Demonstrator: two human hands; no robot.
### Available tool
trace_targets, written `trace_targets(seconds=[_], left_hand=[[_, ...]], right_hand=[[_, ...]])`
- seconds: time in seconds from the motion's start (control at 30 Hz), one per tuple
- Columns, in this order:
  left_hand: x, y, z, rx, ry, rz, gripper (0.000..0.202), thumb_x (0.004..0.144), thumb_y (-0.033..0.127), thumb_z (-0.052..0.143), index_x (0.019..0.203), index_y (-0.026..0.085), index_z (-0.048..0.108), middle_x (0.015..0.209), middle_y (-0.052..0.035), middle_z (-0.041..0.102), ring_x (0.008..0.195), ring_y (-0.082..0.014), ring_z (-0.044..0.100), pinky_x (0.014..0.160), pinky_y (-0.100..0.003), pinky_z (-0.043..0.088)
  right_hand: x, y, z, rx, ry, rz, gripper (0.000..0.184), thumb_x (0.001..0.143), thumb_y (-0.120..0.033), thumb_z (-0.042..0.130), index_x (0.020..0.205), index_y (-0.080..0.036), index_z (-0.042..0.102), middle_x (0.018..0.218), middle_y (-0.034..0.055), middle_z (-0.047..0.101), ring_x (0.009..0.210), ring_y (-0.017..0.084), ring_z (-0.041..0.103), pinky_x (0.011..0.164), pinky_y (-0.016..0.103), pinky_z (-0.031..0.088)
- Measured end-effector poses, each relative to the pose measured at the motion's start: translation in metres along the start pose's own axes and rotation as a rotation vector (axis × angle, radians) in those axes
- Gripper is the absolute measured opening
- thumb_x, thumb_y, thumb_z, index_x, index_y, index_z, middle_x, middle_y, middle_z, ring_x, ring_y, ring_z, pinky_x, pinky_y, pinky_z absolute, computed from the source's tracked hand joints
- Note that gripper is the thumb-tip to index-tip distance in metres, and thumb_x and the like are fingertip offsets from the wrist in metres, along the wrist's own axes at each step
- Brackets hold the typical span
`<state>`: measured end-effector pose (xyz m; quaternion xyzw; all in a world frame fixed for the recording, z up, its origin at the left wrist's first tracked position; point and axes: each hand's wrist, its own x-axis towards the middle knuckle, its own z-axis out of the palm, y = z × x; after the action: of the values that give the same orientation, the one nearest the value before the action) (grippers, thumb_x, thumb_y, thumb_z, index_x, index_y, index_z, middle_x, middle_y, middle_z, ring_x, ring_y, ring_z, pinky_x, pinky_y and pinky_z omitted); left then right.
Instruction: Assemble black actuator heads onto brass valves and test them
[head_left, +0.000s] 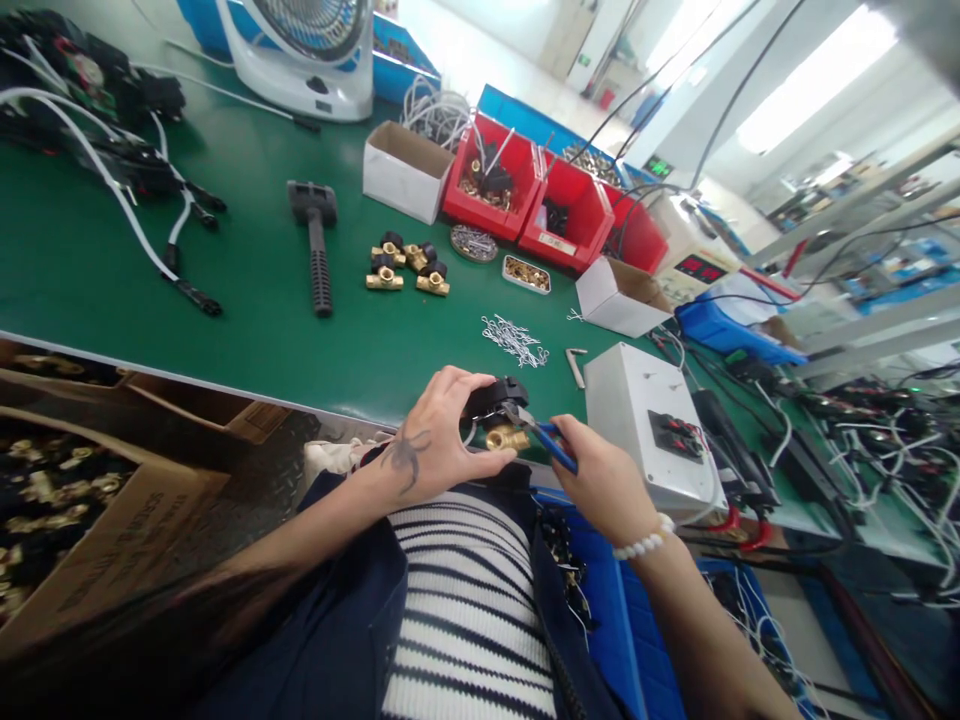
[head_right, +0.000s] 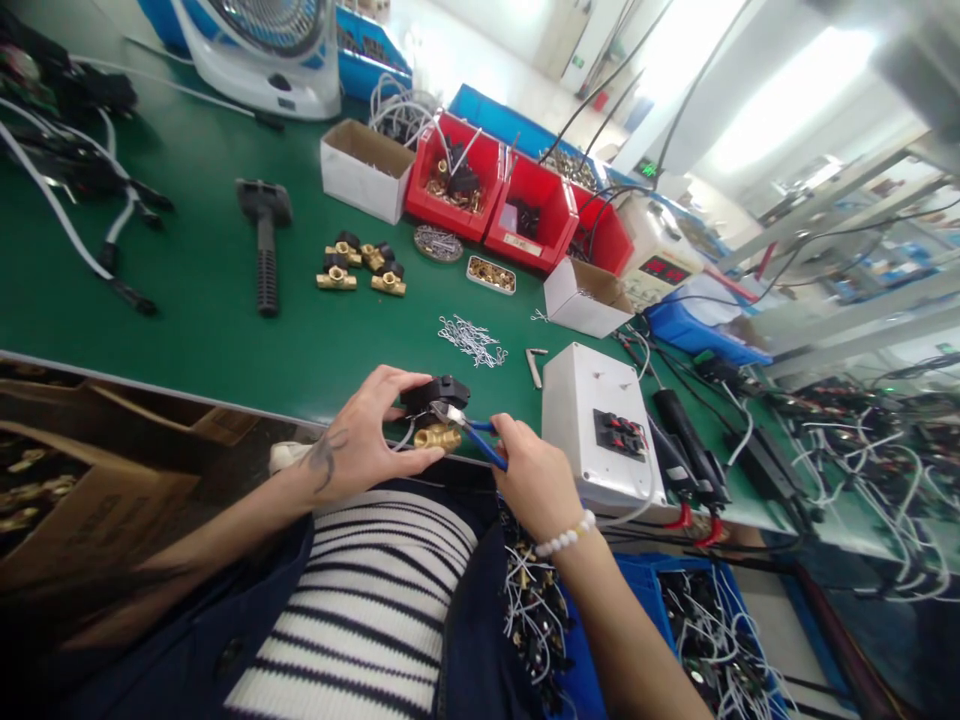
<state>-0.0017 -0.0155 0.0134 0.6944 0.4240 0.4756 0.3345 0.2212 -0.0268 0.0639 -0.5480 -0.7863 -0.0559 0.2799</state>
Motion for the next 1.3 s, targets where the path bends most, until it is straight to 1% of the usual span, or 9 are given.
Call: trace_targets(seconds=[0.07,0.23,0.43,0.5,0.63,0.83,1.03,1.2,1.3], left_hand=[[0.000,0.000,0.000,-0.003,0.003,-0.001,0.062,0.068,0.031,0.079,0.123,0.019,0.054,0.112,-0.0081,0.055,0.108,-0.0273,0.057,0.092,-0.049,0.056],[0.001,0.001,0.000,-0.008,-0.009,0.014,0.062,0.069,0.034,0.078,0.124,0.015,0.054,0.112,-0.0095,0.056,0.108,-0.0271,0.057,0.093,-0.049,0.055],[0.000,0.001,0.000,0.005,-0.002,0.001,0.063,0.068,0.031,0.078,0.124,0.016,0.054,0.113,-0.0095,0.055,0.108,-0.0270,0.056,0.091,-0.048,0.056],[0.000,0.000,-0.001,0.002,-0.002,-0.002,0.062,0.068,0.031,0.078,0.124,0.018,0.054,0.113,-0.0088,0.055,0.108,-0.0268,0.057,0.090,-0.048,0.056],[0.001,0.001,-0.001,-0.003,-0.016,0.005,0.062,0.069,0.033,0.078,0.124,0.018,0.054,0.113,-0.0090,0.055,0.109,-0.0269,0.056,0.091,-0.048,0.056],[0.001,0.001,0.000,-0.010,-0.002,-0.011,0.062,0.068,0.031,0.078,0.124,0.020,0.053,0.113,-0.0084,0.055,0.109,-0.0268,0.056,0.089,-0.047,0.057],[0.000,0.000,-0.001,-0.006,-0.035,0.012,0.063,0.070,0.032,0.078,0.125,0.019,0.052,0.116,-0.0096,0.054,0.112,-0.0272,0.055,0.092,-0.049,0.055],[0.000,0.000,-0.002,-0.001,-0.038,0.011,0.065,0.069,0.030,0.078,0.127,0.015,0.052,0.118,-0.0118,0.054,0.114,-0.0280,0.054,0.094,-0.050,0.054],[0.001,0.000,-0.001,0.000,-0.038,0.007,0.063,0.069,0.030,0.078,0.125,0.016,0.052,0.116,-0.0110,0.054,0.112,-0.0273,0.055,0.095,-0.050,0.054]], right_hand=[[0.001,0.002,0.001,0.005,-0.027,-0.013,0.015,0.078,-0.016,0.057,0.088,-0.024,0.063,0.071,-0.0001,0.061,0.058,0.015,0.056,0.053,0.026,0.042],[-0.002,0.007,-0.003,-0.036,0.283,0.086,0.019,0.093,-0.023,0.044,0.111,-0.021,0.049,0.091,0.0057,0.057,0.071,0.018,0.054,0.063,0.031,0.045],[0.004,0.000,0.000,-0.040,-0.085,-0.082,0.019,0.075,-0.011,0.054,0.088,-0.023,0.062,0.068,-0.0016,0.057,0.054,0.013,0.050,0.051,0.025,0.036],[0.008,-0.001,-0.005,-0.046,-0.035,-0.053,0.018,0.080,-0.012,0.053,0.093,-0.022,0.061,0.072,-0.0005,0.058,0.057,0.014,0.051,0.055,0.026,0.039],[0.006,0.000,-0.010,-0.056,0.240,0.066,0.014,0.090,-0.022,0.048,0.103,-0.021,0.053,0.082,0.0031,0.057,0.065,0.016,0.053,0.062,0.030,0.043],[0.010,-0.001,-0.002,-0.041,-0.100,-0.068,0.021,0.072,-0.009,0.054,0.085,-0.024,0.063,0.067,-0.0009,0.058,0.054,0.014,0.051,0.051,0.027,0.034],[0.008,0.003,-0.007,-0.037,0.242,0.053,0.017,0.090,-0.022,0.046,0.106,-0.022,0.052,0.087,0.0046,0.058,0.070,0.018,0.055,0.064,0.031,0.043],[0.009,-0.002,0.000,-0.005,-0.047,-0.061,0.015,0.077,-0.013,0.053,0.085,-0.023,0.062,0.065,-0.0012,0.056,0.053,0.014,0.049,0.050,0.027,0.035],[0.013,-0.001,-0.006,-0.016,0.008,-0.018,0.016,0.080,-0.015,0.054,0.092,-0.023,0.061,0.071,-0.0007,0.057,0.057,0.014,0.052,0.055,0.027,0.039]])
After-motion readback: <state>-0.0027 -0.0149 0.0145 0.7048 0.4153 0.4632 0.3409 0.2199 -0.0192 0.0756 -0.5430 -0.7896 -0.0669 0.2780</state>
